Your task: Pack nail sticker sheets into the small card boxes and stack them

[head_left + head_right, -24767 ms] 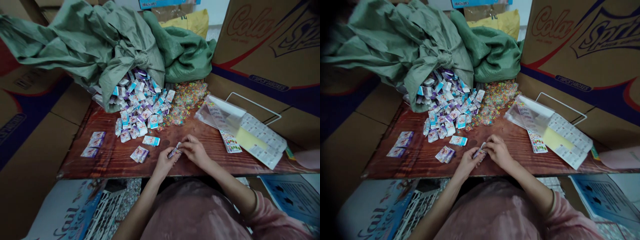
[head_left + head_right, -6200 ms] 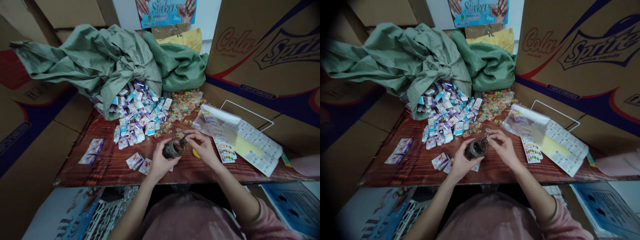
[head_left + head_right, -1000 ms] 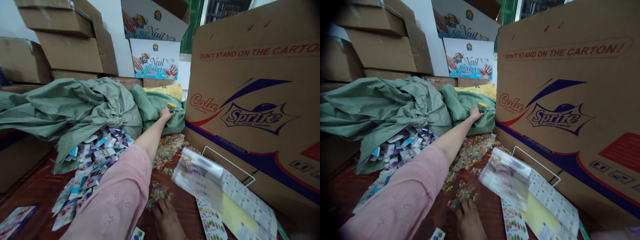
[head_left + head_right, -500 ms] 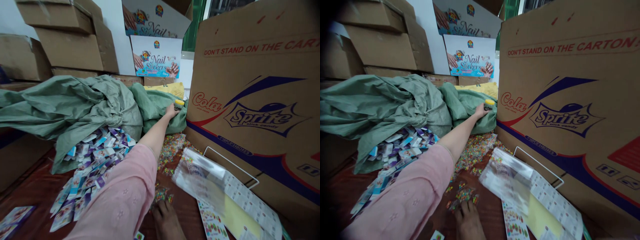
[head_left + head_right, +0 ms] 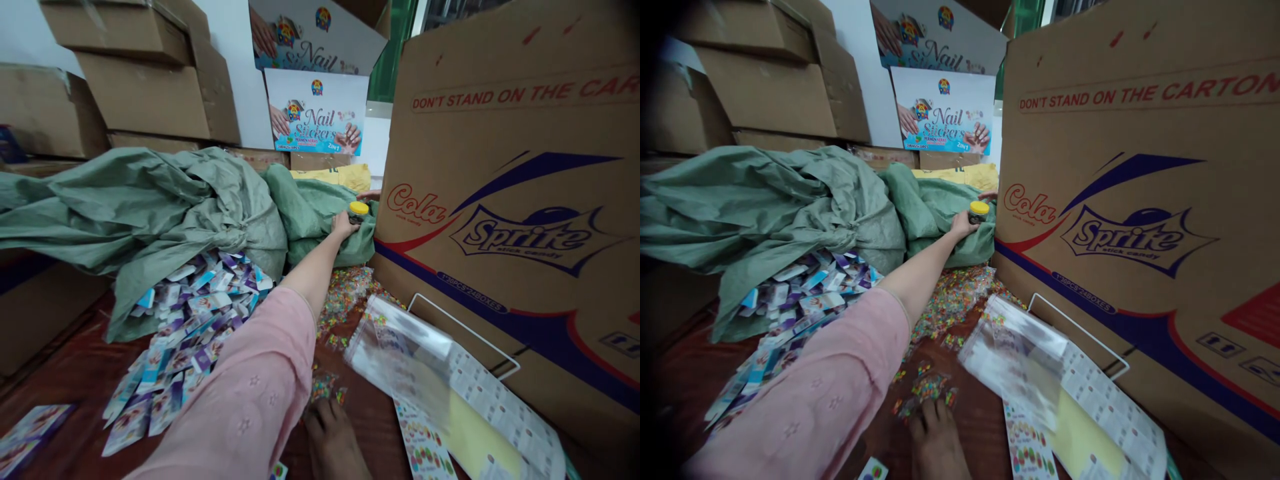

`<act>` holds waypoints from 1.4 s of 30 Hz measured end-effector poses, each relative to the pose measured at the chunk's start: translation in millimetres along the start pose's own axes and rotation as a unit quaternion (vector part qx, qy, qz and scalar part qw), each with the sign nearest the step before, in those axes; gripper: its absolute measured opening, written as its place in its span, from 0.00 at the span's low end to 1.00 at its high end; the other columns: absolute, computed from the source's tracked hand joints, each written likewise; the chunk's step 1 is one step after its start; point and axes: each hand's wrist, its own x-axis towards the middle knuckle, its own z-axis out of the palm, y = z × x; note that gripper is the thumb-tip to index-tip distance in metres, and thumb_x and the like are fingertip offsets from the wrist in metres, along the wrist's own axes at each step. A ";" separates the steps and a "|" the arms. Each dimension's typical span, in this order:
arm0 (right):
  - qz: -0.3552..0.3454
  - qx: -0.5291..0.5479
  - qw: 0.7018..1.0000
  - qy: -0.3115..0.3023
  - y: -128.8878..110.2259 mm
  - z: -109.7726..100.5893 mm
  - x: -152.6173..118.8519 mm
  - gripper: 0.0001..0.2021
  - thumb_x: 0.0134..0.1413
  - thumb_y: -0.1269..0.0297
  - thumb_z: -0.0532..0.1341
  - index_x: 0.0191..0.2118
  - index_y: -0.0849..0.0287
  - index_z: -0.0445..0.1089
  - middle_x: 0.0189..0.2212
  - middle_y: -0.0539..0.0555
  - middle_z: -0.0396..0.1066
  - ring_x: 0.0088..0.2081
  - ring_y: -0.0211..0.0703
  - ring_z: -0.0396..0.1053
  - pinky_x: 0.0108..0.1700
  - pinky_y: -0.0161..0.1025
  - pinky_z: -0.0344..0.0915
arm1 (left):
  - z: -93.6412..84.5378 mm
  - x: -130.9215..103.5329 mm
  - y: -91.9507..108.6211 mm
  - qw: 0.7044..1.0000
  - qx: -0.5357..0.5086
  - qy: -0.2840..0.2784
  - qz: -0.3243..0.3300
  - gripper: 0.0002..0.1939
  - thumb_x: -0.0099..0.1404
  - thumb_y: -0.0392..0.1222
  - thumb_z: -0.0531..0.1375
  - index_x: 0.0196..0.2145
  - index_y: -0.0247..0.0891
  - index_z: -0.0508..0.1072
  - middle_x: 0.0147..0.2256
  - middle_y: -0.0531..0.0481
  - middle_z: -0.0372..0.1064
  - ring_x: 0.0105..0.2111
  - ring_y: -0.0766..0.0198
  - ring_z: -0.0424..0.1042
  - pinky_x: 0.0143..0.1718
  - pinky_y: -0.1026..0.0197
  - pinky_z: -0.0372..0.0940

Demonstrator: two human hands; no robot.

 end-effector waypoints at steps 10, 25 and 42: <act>0.005 0.020 1.000 -0.020 -5.4 -21.9 4.9 0.21 0.50 0.80 0.56 0.50 0.57 0.68 0.45 0.57 0.67 0.45 0.49 0.64 0.48 0.44 0.66 | -12.1 -19.3 14.9 1.000 0.006 0.025 0.005 0.18 0.59 0.45 0.63 0.42 0.27 0.71 0.45 0.33 0.68 0.52 0.46 0.63 0.51 0.44 0.60; -0.034 0.001 0.999 -0.005 -0.9 -33.6 3.3 0.13 0.58 0.75 0.53 0.44 0.61 0.71 0.43 0.60 0.66 0.44 0.50 0.63 0.46 0.46 0.67 | -144.4 -244.1 14.4 0.948 -0.102 -0.160 0.256 0.15 0.60 0.47 0.61 0.41 0.34 0.74 0.29 0.51 0.73 0.30 0.65 0.70 0.34 0.63 0.63; 0.057 0.218 0.974 -0.002 -44.8 -56.2 -9.9 0.11 0.62 0.60 0.55 0.44 0.57 0.71 0.39 0.57 0.71 0.41 0.45 0.71 0.44 0.40 0.66 | -99.9 -546.6 -77.0 0.970 0.236 -0.048 -0.020 0.21 0.61 0.47 0.60 0.47 0.28 0.66 0.46 0.35 0.64 0.52 0.44 0.61 0.50 0.43 0.62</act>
